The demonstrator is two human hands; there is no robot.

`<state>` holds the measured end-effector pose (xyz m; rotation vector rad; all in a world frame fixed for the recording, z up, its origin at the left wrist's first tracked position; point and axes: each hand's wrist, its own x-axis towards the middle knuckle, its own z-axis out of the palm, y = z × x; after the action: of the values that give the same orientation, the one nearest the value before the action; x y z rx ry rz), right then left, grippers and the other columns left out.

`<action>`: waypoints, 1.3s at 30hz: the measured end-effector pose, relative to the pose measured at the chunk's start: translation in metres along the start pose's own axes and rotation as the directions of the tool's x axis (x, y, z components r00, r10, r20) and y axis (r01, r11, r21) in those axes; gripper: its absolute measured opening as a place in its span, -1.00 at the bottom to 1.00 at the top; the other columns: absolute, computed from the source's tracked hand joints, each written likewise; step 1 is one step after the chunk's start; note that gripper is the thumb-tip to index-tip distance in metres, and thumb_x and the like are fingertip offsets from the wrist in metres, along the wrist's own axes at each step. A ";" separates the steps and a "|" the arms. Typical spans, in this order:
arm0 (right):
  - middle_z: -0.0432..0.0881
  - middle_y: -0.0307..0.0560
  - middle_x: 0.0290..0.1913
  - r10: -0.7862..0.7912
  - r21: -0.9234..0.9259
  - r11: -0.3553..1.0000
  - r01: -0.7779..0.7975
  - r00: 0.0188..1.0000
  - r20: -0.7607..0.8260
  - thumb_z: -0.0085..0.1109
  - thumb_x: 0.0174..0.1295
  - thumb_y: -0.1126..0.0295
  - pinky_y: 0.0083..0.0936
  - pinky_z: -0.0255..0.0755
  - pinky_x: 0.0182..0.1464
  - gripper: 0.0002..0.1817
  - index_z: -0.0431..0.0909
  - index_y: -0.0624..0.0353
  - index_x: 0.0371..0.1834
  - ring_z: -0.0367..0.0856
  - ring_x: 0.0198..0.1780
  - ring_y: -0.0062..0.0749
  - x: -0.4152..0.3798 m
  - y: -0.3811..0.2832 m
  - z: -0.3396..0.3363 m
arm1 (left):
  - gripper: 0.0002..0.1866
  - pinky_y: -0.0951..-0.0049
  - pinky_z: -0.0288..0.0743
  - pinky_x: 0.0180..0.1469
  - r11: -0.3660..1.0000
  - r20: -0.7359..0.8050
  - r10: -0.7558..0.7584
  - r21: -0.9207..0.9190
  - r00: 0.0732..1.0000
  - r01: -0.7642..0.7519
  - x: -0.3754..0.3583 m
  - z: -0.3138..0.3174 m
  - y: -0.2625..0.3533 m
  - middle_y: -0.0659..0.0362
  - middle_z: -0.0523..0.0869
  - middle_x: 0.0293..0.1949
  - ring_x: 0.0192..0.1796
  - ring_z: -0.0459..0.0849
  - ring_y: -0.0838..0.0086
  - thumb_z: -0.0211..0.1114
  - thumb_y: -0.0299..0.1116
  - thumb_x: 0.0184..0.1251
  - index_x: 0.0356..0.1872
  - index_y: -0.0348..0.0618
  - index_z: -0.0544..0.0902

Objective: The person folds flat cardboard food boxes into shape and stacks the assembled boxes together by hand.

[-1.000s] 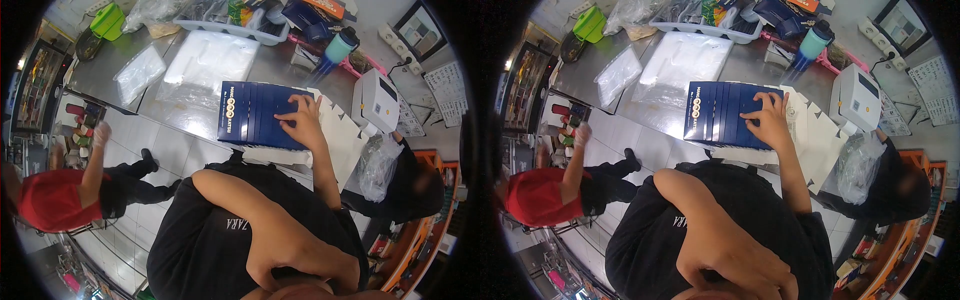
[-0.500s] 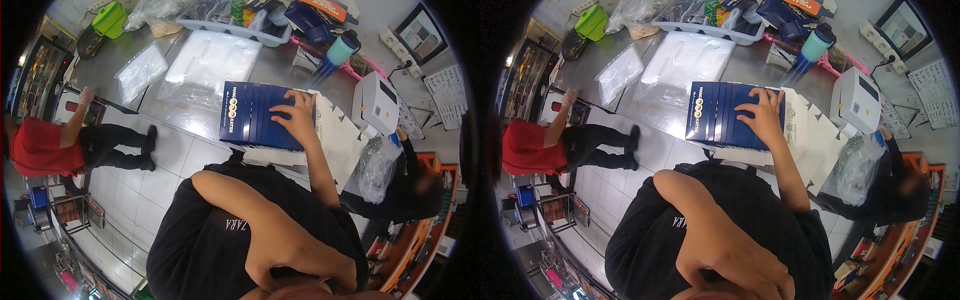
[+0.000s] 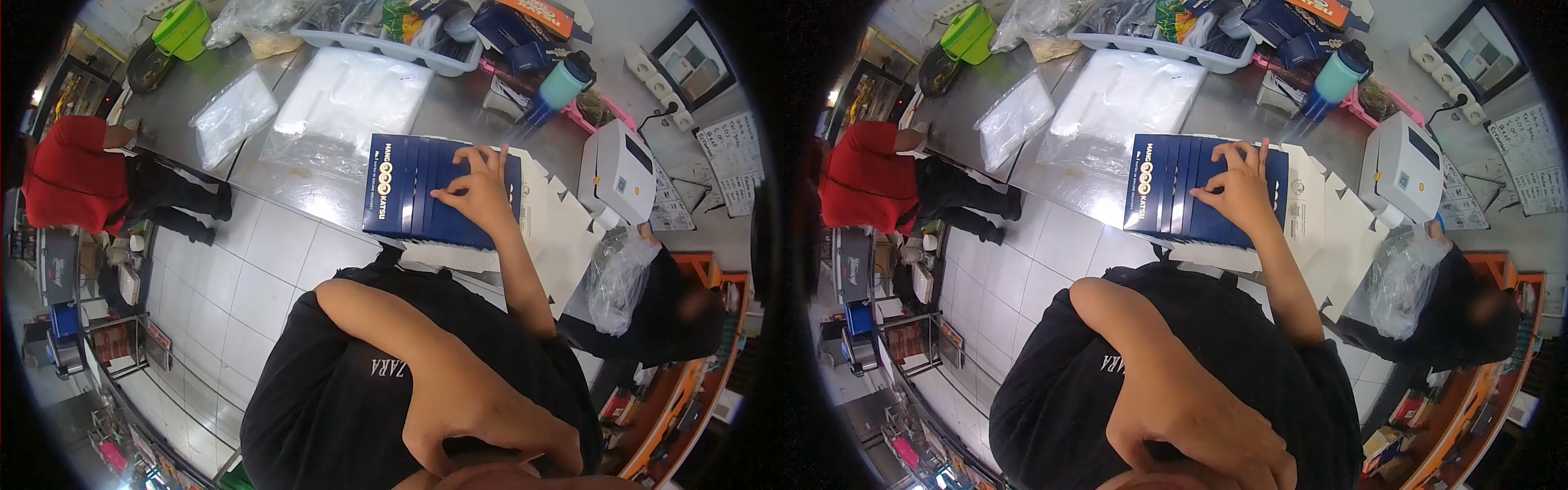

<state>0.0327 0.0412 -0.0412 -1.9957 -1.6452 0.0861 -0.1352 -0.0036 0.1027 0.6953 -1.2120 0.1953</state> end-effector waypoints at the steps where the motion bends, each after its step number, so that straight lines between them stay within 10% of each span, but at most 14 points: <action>1: 0.45 -0.27 -0.06 -0.011 -0.003 1.000 0.011 1.000 -0.005 0.46 -0.22 0.15 0.07 -0.51 0.48 -0.81 0.73 -0.03 -0.68 0.22 0.24 -0.20 0.001 0.001 0.001 | -0.12 0.35 0.35 0.05 1.000 0.012 -0.005 0.007 1.000 0.005 0.000 -0.001 0.002 -0.08 0.35 0.05 0.12 0.39 0.15 0.34 -0.24 -0.18 0.21 -0.52 0.20; 10: 0.35 -0.22 0.03 -0.081 0.018 0.997 0.080 0.996 0.034 0.43 -0.14 0.26 0.17 -0.45 0.45 -0.83 0.75 -0.18 -0.40 0.17 0.27 -0.14 0.005 -0.005 0.005 | -0.08 0.35 0.37 0.06 0.999 0.051 -0.037 0.023 0.998 0.036 0.000 -0.007 0.006 -0.09 0.33 0.07 0.13 0.39 0.15 0.35 -0.25 -0.21 0.23 -0.52 0.17; 25: 0.43 -0.19 -0.13 -0.113 0.114 0.987 0.113 0.994 -0.012 0.49 -0.23 0.15 0.14 -0.34 0.44 -0.74 0.67 0.07 -0.71 0.27 0.18 -0.14 0.019 -0.010 0.026 | -0.08 0.37 0.35 0.08 0.998 0.047 0.005 0.055 0.999 -0.007 -0.001 -0.010 0.006 -0.11 0.33 0.10 0.15 0.39 0.15 0.35 -0.25 -0.20 0.23 -0.54 0.16; 39: 0.36 -0.20 0.00 -0.187 0.026 0.982 0.187 0.982 -0.002 0.41 -0.13 0.23 0.09 -0.30 0.47 -0.87 0.75 -0.19 -0.44 0.23 0.21 -0.14 0.015 -0.018 0.031 | -0.07 0.37 0.34 0.11 0.999 0.067 -0.036 0.040 0.997 0.033 -0.003 -0.008 0.008 -0.11 0.33 0.10 0.16 0.38 0.16 0.35 -0.27 -0.21 0.24 -0.56 0.14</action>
<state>0.0086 0.0684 -0.0554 -1.8123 -1.8140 0.0390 -0.1335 0.0082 0.1018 0.7608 -1.2631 0.1679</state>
